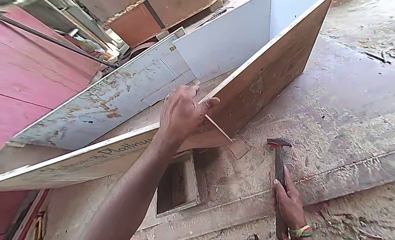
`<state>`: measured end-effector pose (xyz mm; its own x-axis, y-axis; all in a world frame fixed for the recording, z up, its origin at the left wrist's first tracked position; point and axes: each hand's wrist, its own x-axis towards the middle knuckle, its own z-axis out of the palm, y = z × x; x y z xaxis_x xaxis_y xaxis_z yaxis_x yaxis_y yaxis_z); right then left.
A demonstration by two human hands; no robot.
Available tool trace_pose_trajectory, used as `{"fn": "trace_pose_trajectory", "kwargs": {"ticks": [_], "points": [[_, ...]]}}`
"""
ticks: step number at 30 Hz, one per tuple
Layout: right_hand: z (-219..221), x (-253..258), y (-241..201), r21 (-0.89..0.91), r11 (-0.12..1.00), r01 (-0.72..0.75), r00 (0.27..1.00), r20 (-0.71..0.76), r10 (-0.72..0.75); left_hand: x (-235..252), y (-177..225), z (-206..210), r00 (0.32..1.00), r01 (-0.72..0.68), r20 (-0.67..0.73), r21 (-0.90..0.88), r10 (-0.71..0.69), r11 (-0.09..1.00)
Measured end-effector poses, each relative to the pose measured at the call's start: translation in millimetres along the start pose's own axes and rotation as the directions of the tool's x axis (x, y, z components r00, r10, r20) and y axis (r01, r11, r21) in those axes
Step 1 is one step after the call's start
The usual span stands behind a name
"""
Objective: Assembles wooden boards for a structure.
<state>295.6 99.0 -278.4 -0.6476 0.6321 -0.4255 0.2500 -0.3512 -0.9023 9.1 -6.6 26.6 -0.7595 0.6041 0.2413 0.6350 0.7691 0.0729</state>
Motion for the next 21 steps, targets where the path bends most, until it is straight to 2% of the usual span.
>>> {"fn": "trace_pose_trajectory", "kwargs": {"ticks": [2, 4, 8, 13, 17, 21], "points": [[-3, 4, -1, -0.025, 1.0, -0.009, 1.0, 0.002, 0.009, 10, 1, 6, 0.989, 0.044, 0.138, 0.018, -0.046, 0.999], [-8, 5, -1, -0.036, 0.999, -0.018, 1.0, 0.017, 0.019, 12, 4, 14, 0.986, 0.054, 0.157, -0.028, -0.049, 0.998], [-11, 7, 6, -0.047, 0.999, -0.011, 0.999, 0.037, 0.013, 16, 5, 21, 0.996, 0.029, 0.09, -0.075, -0.022, 0.997], [-10, 7, 11, -0.127, 0.991, 0.033, 0.999, 0.022, -0.03, 16, 6, 21, 0.999, 0.005, 0.043, -0.047, -0.003, 0.999], [-6, 10, 4, -0.138, 0.99, 0.006, 1.0, 0.02, -0.003, 10, 8, 32, 0.983, -0.145, -0.12, -0.062, 0.137, 0.987], [-7, 13, -4, -0.044, 0.999, -0.022, 0.998, 0.052, 0.024, 12, -2, 32, 0.965, -0.253, -0.098, -0.076, 0.245, 0.965]]}}
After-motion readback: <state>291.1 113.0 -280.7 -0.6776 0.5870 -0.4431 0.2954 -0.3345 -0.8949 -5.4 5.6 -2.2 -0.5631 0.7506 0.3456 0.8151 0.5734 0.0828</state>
